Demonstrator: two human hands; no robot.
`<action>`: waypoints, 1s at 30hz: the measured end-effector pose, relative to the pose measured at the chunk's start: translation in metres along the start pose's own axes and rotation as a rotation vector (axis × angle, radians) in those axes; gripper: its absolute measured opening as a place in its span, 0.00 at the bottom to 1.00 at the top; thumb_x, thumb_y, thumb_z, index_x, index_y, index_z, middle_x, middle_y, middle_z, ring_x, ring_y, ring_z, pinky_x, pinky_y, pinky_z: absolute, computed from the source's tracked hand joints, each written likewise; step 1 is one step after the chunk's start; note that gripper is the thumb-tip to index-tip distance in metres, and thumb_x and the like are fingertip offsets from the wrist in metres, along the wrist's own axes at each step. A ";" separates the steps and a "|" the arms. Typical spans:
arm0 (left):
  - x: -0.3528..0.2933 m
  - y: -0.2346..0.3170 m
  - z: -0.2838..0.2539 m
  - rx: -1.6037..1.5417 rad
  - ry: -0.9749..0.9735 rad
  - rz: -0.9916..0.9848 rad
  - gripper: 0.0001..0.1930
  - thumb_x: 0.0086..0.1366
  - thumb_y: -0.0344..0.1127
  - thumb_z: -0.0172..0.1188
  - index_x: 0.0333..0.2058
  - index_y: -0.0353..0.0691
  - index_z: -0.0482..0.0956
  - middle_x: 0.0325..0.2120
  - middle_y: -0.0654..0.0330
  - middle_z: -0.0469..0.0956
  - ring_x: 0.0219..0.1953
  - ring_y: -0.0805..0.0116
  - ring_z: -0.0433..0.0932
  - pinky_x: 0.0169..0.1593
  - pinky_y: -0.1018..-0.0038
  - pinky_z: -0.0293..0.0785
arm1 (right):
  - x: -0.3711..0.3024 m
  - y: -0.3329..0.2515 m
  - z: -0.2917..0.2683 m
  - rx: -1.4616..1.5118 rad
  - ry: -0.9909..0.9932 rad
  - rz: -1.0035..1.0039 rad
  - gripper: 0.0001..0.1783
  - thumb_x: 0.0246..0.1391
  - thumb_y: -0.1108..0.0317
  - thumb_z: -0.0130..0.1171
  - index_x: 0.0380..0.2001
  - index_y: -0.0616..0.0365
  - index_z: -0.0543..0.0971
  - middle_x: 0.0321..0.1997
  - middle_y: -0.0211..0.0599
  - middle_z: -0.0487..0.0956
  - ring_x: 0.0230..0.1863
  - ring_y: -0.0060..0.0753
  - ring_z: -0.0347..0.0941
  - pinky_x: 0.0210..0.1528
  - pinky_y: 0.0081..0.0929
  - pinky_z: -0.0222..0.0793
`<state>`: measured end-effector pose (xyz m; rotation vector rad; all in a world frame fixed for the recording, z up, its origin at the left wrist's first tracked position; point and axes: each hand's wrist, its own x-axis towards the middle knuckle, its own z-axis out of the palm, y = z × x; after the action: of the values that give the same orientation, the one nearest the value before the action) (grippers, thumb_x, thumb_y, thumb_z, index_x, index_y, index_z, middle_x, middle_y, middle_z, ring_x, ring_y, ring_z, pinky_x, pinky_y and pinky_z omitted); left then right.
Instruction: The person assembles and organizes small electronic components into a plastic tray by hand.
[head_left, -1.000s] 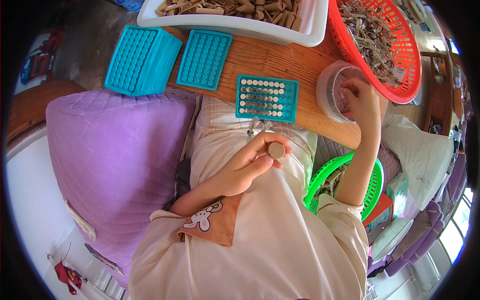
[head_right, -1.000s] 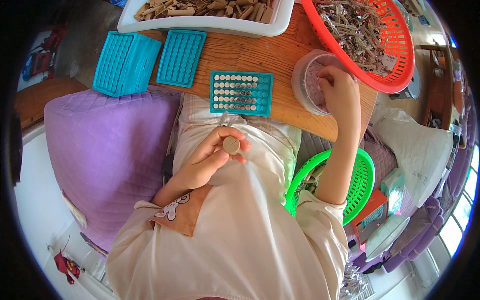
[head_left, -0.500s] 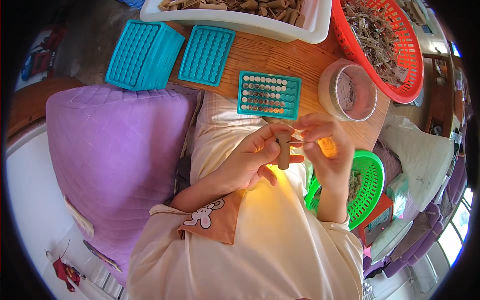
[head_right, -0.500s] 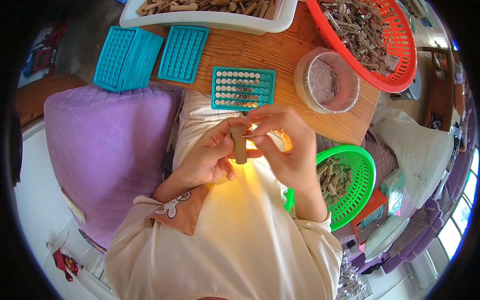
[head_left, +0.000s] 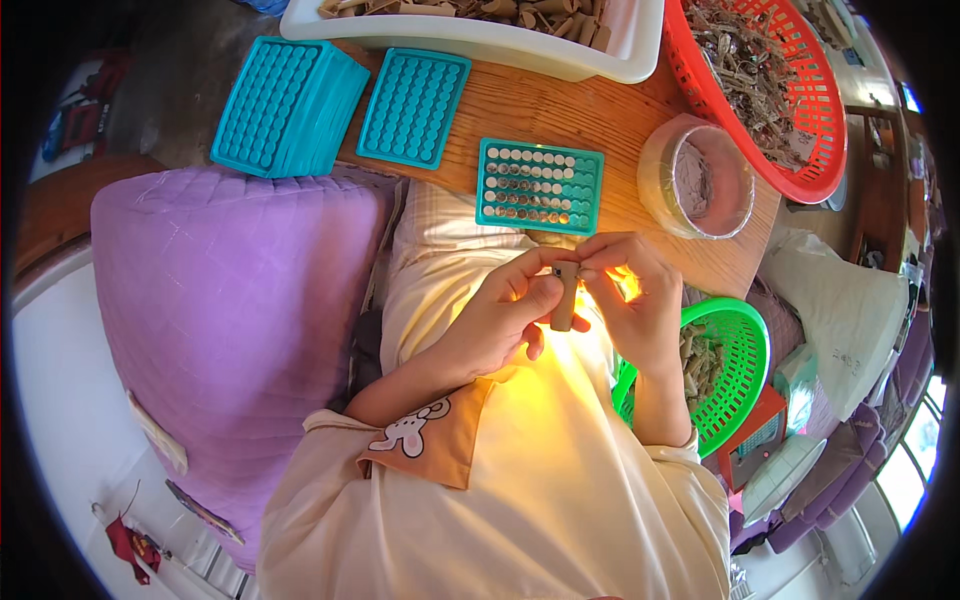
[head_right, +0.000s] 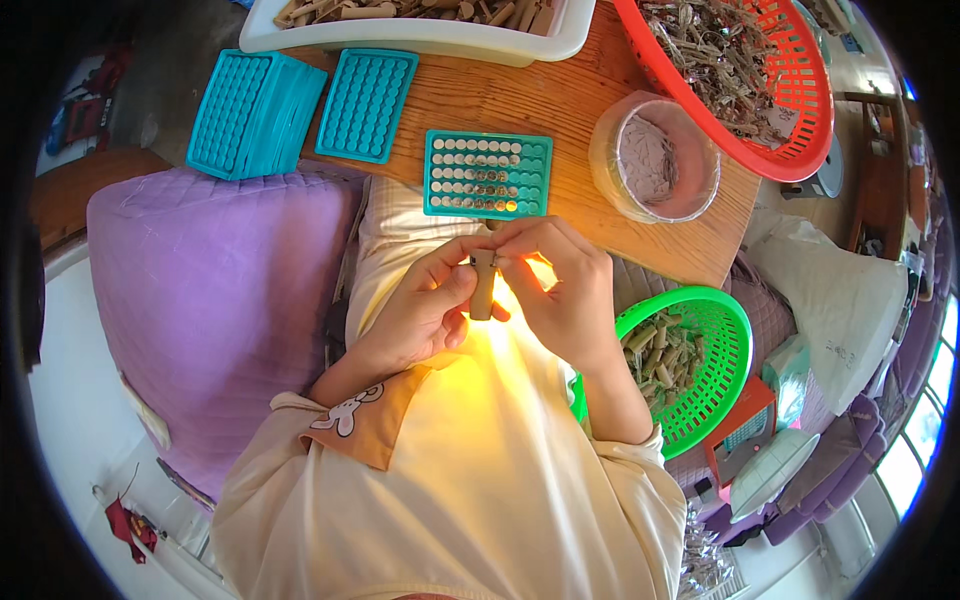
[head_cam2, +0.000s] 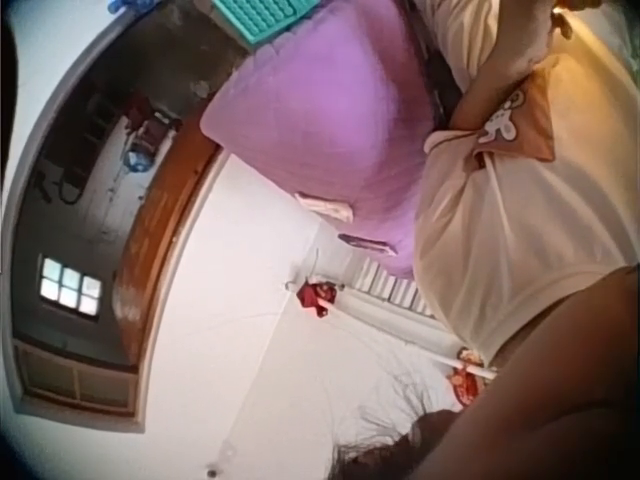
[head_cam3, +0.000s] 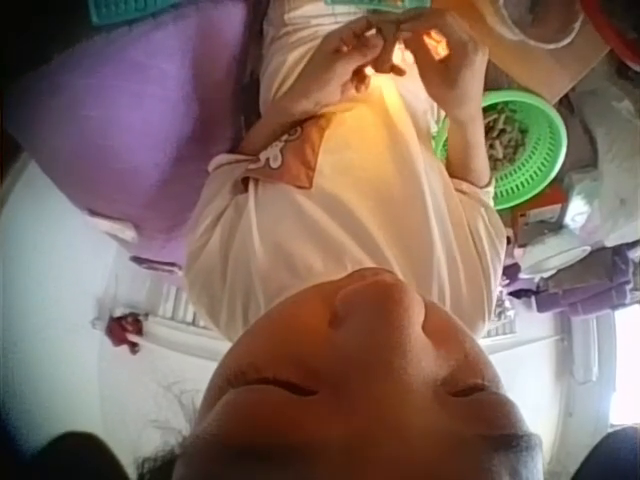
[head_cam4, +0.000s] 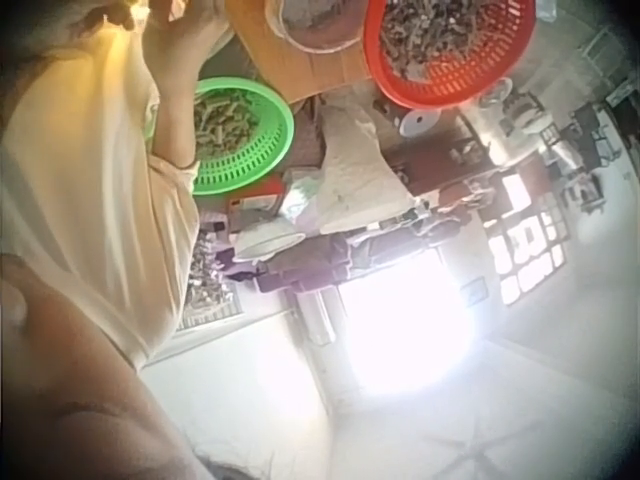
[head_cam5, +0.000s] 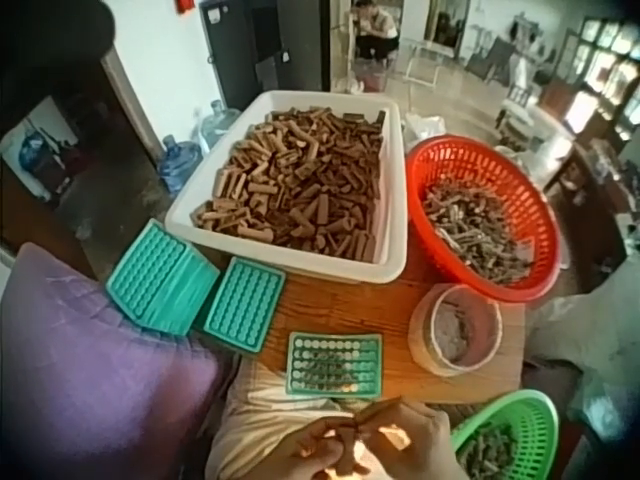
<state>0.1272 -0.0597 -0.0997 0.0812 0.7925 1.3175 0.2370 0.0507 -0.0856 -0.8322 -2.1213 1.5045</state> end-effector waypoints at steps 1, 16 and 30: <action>0.001 -0.004 -0.003 -0.042 -0.042 0.022 0.18 0.62 0.39 0.43 0.48 0.38 0.58 0.35 0.63 0.69 0.34 0.71 0.75 0.14 0.87 0.62 | -0.003 0.003 0.001 0.126 0.006 0.066 0.04 0.38 0.82 0.53 0.21 0.65 0.71 0.29 0.40 0.74 0.28 0.31 0.74 0.30 0.20 0.70; 0.006 0.002 0.004 0.069 0.108 0.082 0.15 0.63 0.36 0.40 0.47 0.38 0.59 0.30 0.62 0.71 0.29 0.76 0.75 0.14 0.88 0.60 | -0.001 0.010 0.013 0.090 0.073 0.017 0.04 0.39 0.83 0.52 0.22 0.64 0.71 0.31 0.40 0.74 0.30 0.31 0.73 0.32 0.21 0.70; 0.008 0.004 0.004 0.221 0.154 0.106 0.16 0.62 0.36 0.42 0.46 0.34 0.60 0.25 0.61 0.71 0.26 0.78 0.74 0.15 0.88 0.61 | -0.001 0.021 0.017 0.286 0.068 0.125 0.03 0.42 0.83 0.51 0.23 0.67 0.70 0.32 0.41 0.73 0.32 0.26 0.72 0.33 0.20 0.71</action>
<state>0.1262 -0.0503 -0.0982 0.2018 1.0760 1.3428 0.2317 0.0436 -0.1113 -0.9074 -1.7792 1.7642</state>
